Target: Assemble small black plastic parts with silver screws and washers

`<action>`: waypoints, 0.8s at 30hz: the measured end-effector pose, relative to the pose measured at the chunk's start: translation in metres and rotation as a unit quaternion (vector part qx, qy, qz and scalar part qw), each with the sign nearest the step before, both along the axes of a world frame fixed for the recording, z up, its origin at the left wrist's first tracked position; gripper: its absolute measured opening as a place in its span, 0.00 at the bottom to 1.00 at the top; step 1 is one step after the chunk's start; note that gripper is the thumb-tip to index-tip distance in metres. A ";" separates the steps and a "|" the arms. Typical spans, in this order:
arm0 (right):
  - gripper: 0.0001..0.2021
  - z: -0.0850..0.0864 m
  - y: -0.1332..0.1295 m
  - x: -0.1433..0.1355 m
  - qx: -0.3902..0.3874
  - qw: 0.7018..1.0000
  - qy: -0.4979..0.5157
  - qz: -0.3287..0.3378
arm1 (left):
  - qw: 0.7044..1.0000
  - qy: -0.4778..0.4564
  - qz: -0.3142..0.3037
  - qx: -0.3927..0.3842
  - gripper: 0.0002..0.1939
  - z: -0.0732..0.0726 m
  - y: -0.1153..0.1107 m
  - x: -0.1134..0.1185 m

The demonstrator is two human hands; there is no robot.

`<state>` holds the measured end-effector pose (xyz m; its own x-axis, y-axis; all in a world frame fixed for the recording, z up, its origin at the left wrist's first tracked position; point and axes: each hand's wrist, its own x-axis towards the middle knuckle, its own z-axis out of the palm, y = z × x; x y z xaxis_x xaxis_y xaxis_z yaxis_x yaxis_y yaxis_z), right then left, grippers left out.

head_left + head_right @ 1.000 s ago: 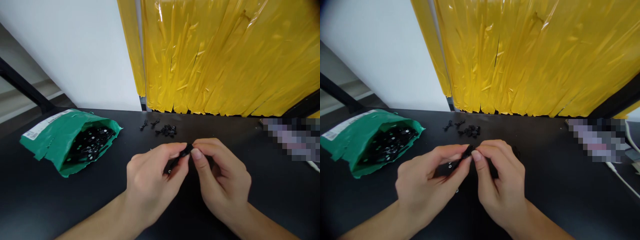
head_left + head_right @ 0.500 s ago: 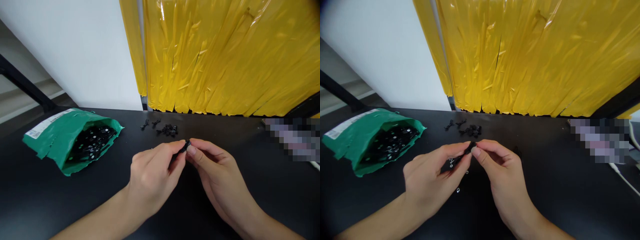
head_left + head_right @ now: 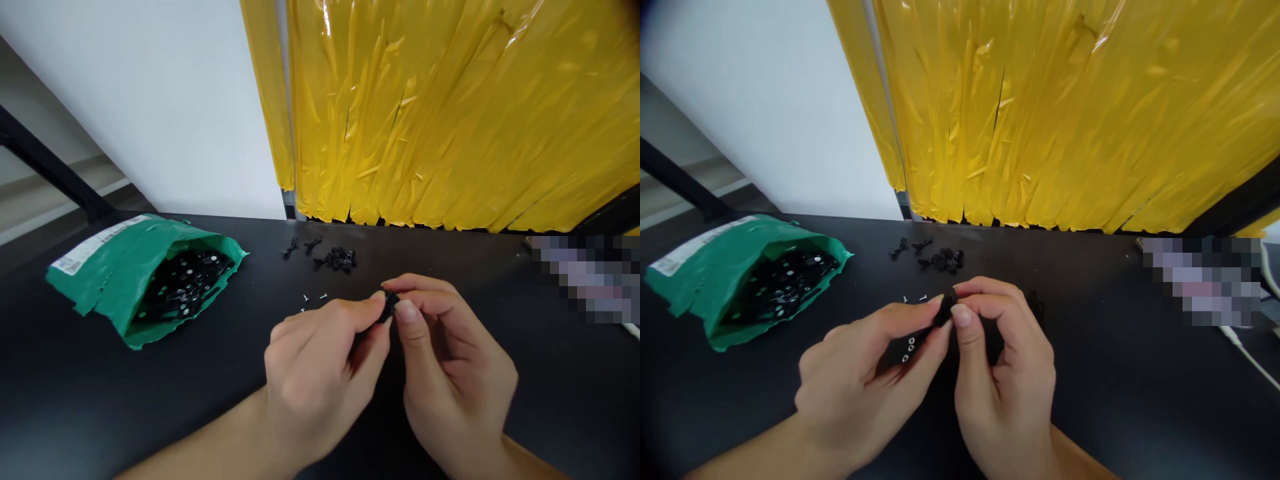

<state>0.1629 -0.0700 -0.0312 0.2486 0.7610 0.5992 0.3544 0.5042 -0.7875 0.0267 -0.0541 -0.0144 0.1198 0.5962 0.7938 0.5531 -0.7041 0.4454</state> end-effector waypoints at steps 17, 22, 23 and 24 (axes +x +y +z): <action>0.09 0.008 0.015 0.010 -0.206 0.916 0.287 0.191 | 1.000 -0.012 0.005 0.014 0.10 -0.002 0.014 -0.003; 0.03 0.006 0.016 0.010 -0.204 0.914 0.290 0.196 | 1.000 0.002 0.016 0.026 0.09 -0.003 0.014 -0.004; 0.02 0.006 0.016 0.009 -0.198 0.916 0.287 0.197 | 0.999 0.008 0.019 0.027 0.08 -0.003 0.014 -0.005; 0.01 0.006 0.015 0.009 -0.190 0.919 0.283 0.198 | 0.999 0.014 0.023 0.029 0.08 -0.003 0.014 -0.005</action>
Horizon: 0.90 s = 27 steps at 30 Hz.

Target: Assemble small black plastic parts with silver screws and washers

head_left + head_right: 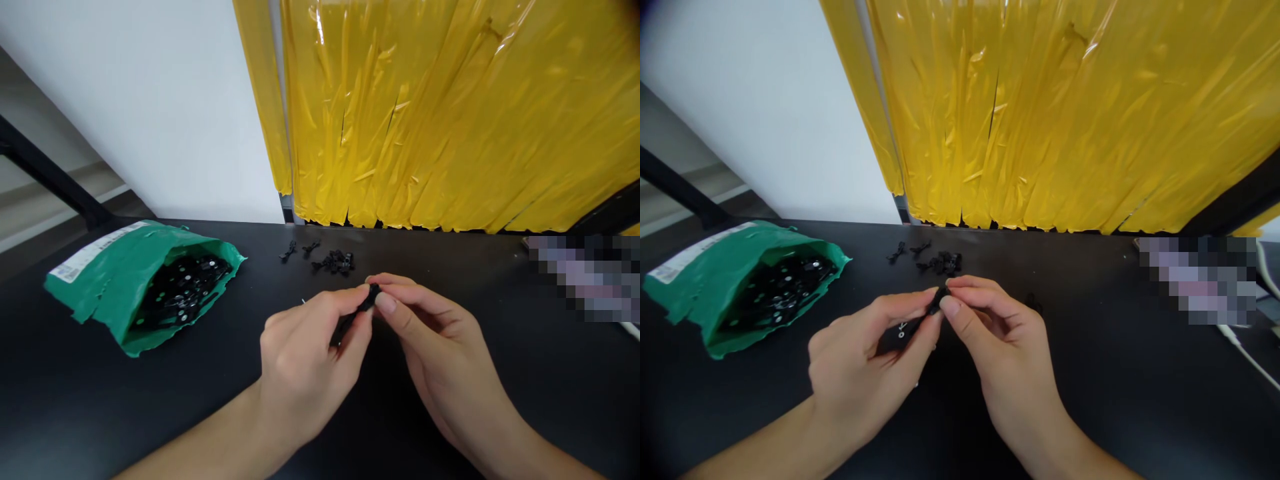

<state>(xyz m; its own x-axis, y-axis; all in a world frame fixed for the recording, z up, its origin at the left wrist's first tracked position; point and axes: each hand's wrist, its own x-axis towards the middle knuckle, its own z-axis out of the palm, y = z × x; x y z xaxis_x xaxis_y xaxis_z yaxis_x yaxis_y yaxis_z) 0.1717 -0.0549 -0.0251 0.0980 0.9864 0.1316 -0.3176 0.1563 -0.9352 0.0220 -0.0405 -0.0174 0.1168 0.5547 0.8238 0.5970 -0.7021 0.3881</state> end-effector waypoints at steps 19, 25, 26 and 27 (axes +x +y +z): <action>0.10 0.001 -0.009 0.003 0.130 0.974 -0.168 -0.075 | 0.998 0.020 -0.042 0.033 0.11 0.008 -0.003 -0.006; 0.07 -0.002 0.006 0.010 0.134 0.982 -0.136 -0.001 | 0.990 0.058 -0.068 0.108 0.11 0.008 0.011 -0.021; 0.06 -0.001 0.007 0.011 0.144 0.979 -0.147 -0.003 | 0.990 0.059 -0.074 0.108 0.11 0.009 0.011 -0.022; 0.06 -0.001 0.007 0.011 0.151 0.976 -0.156 -0.006 | 0.989 0.056 -0.079 0.108 0.11 0.011 0.010 -0.023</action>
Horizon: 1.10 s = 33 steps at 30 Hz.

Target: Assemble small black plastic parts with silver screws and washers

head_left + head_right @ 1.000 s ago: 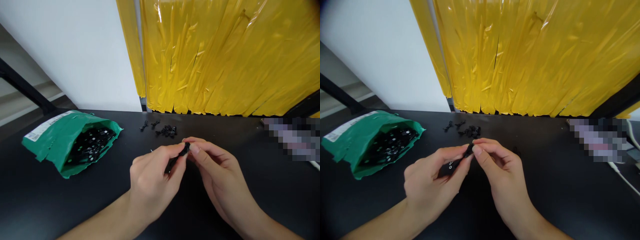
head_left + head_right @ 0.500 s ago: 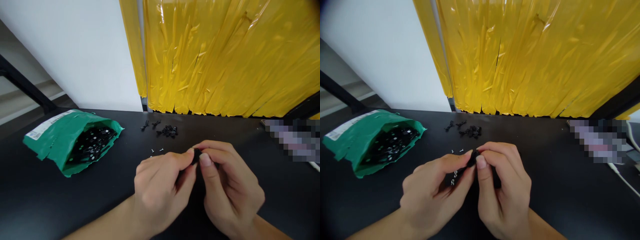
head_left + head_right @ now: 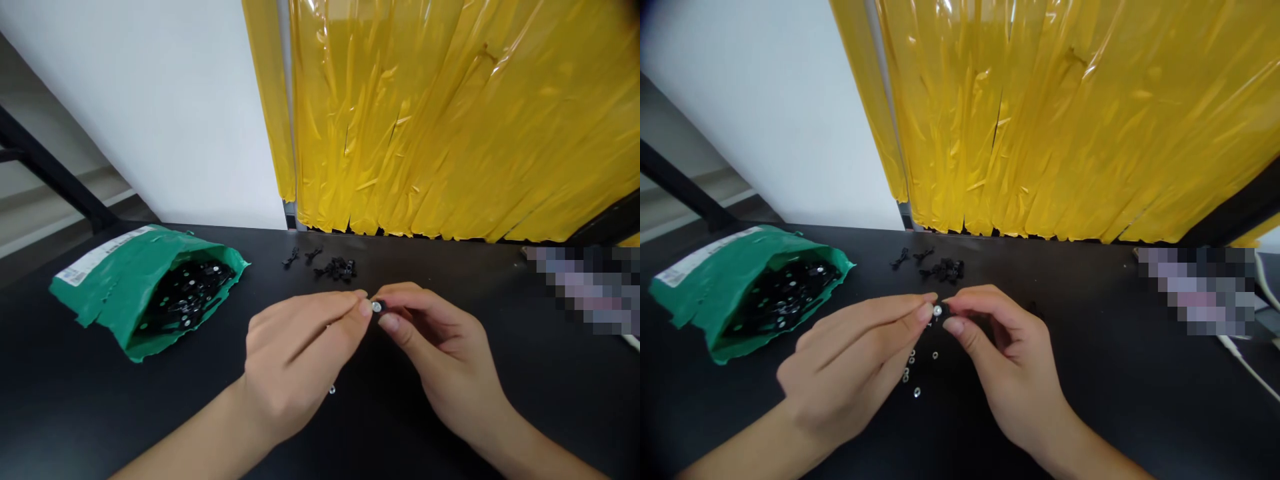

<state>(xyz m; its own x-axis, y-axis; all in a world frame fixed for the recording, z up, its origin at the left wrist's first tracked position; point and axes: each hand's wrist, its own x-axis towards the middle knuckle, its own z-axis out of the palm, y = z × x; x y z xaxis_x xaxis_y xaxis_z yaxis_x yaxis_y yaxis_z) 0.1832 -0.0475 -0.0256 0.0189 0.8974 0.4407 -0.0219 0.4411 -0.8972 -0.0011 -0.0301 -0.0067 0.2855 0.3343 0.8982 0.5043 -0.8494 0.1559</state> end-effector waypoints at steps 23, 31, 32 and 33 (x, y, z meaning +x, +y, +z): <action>0.14 0.008 -0.007 -0.004 -0.010 0.999 0.037 0.036 | 1.000 -0.009 -0.024 -0.006 0.12 0.004 -0.002 0.001; 0.11 0.006 -0.005 -0.001 -0.016 0.999 0.038 0.024 | 0.999 0.025 -0.041 0.007 0.10 0.007 0.004 -0.001; 0.11 0.005 -0.004 0.000 -0.015 0.999 0.038 0.019 | 0.998 0.016 -0.057 -0.008 0.11 0.006 0.005 -0.001; 0.11 0.004 -0.003 0.001 -0.012 0.999 0.035 0.012 | 0.997 0.002 -0.074 -0.034 0.13 0.006 0.005 -0.001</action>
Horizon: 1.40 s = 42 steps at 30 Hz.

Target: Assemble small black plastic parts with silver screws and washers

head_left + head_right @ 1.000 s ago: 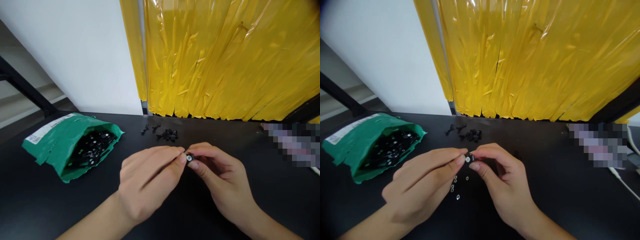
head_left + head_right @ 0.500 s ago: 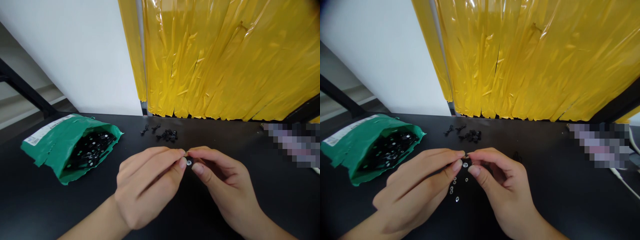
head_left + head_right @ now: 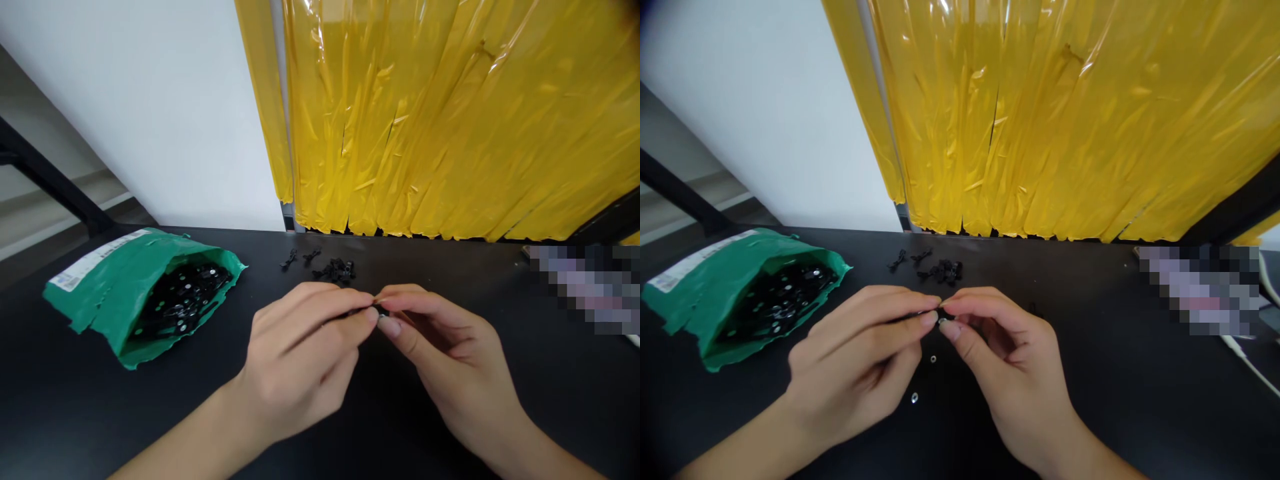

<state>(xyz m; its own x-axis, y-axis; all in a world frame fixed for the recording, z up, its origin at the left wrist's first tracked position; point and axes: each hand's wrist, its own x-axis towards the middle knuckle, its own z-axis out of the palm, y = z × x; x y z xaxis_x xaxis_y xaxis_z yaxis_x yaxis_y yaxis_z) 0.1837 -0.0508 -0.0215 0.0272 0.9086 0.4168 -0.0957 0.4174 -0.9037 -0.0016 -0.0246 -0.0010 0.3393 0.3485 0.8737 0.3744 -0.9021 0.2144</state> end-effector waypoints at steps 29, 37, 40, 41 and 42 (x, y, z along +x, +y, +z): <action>0.31 -0.001 0.007 0.016 0.283 0.943 -0.173 -0.007 | 0.995 0.079 -0.004 0.060 0.06 -0.003 0.008 -0.013; 0.30 0.002 0.006 0.016 0.291 0.941 -0.173 -0.012 | 0.997 0.063 -0.009 0.044 0.06 0.002 0.005 -0.012; 0.30 0.003 0.007 0.016 0.298 0.938 -0.177 -0.014 | 0.997 0.071 -0.010 0.038 0.06 0.005 0.005 -0.013; 0.30 0.003 0.008 0.016 0.299 0.937 -0.178 -0.014 | 0.997 0.072 -0.009 0.037 0.06 0.006 0.005 -0.014; 0.30 0.003 0.008 0.016 0.301 0.937 -0.177 -0.015 | 0.997 0.069 -0.009 0.038 0.06 0.007 0.005 -0.014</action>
<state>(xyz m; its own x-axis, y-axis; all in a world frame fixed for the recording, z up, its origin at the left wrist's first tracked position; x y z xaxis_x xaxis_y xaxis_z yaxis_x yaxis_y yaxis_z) 0.1995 -0.0430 -0.0189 -0.1881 0.5078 0.8407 0.1855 0.8589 -0.4773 -0.0155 -0.0200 0.0057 0.4634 0.2759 0.8421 0.3785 -0.9209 0.0934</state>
